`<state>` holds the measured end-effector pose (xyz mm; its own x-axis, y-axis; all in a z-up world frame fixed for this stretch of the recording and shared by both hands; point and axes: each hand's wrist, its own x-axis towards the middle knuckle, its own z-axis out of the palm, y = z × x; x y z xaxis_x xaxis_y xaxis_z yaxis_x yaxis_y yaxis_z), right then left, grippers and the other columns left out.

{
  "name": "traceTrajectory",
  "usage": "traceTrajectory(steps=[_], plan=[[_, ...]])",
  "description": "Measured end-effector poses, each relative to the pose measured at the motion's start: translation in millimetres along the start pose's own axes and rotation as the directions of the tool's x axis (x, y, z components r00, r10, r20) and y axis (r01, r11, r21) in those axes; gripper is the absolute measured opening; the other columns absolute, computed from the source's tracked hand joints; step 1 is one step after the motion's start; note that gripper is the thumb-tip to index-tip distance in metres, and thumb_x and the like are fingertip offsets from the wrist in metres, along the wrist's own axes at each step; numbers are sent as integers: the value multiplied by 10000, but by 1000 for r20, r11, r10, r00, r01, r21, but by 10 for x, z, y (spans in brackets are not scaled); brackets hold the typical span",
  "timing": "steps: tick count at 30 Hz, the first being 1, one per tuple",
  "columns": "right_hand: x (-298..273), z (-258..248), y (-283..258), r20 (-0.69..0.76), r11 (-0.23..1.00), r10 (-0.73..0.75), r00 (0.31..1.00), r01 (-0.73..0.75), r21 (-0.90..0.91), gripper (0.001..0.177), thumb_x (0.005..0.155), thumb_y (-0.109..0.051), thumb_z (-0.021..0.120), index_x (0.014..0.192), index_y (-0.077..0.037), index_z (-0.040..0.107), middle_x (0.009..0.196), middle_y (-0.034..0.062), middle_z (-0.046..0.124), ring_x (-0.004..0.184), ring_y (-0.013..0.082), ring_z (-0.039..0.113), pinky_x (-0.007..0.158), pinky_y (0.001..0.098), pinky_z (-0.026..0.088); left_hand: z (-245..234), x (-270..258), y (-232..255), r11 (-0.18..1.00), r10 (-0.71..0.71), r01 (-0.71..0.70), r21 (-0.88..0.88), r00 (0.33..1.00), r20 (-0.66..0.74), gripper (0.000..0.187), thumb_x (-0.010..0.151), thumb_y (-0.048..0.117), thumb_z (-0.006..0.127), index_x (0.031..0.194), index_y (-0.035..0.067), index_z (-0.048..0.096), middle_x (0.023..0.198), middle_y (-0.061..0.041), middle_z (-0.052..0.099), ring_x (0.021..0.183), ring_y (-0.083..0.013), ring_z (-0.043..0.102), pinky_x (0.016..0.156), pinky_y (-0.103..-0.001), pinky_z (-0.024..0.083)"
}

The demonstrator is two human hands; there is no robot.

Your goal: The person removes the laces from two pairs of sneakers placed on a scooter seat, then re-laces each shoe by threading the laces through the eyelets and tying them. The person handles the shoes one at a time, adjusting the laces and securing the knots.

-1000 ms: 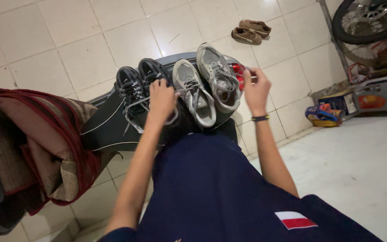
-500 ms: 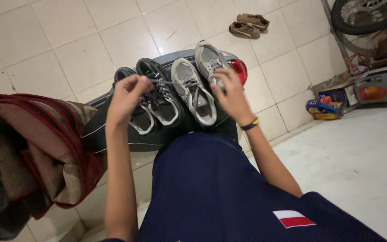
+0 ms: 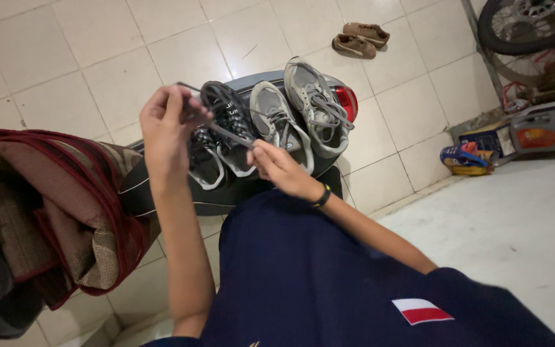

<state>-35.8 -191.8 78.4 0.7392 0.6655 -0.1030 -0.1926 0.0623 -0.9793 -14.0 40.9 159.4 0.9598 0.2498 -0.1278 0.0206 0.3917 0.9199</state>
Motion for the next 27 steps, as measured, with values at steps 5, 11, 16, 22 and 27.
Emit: traceTrajectory(steps=[5,11,16,22,27], plan=[[7,-241,203,37,730,-407,913,349,-587,207,1112,-157,536,1108,-56,717,910,82,536,802,218,584,739,290,487,-90,-146,-463,517,271,-16,856,951,-146,214,1031,121,569,1031,-44,706,941,-136,709,873,-279,671,832,-413,534],[87,-409,373,-287,818,-246,926,39,-574,123,863,-122,779,935,-24,765,870,86,731,746,200,702,703,289,541,199,-283,-1133,384,96,-564,731,812,576,245,866,-21,612,1068,3,748,1007,-174,755,990,-352,696,1085,-560,350],[108,-543,413,-401,868,-85,912,-129,-479,142,859,-175,795,935,-59,768,851,81,758,762,184,730,706,298,548,167,-125,-1365,580,-39,-308,754,914,404,155,881,99,667,947,-20,741,864,-205,720,820,-366,719,755,-414,554],[288,-688,521,-248,334,-384,889,-116,-935,118,818,-109,772,928,-120,813,1051,120,584,1050,328,523,897,425,443,138,155,-1671,432,87,-375,820,922,377,168,878,127,701,886,-39,728,840,-249,697,812,-430,688,749,-476,543],[421,-760,633,-210,242,-357,910,-127,-962,198,726,-145,796,922,-134,819,1099,116,557,1093,343,481,925,452,410,161,300,-1818,361,25,-357,862,927,373,146,862,113,703,871,-28,738,837,-268,690,824,-451,683,770,-495,550]])
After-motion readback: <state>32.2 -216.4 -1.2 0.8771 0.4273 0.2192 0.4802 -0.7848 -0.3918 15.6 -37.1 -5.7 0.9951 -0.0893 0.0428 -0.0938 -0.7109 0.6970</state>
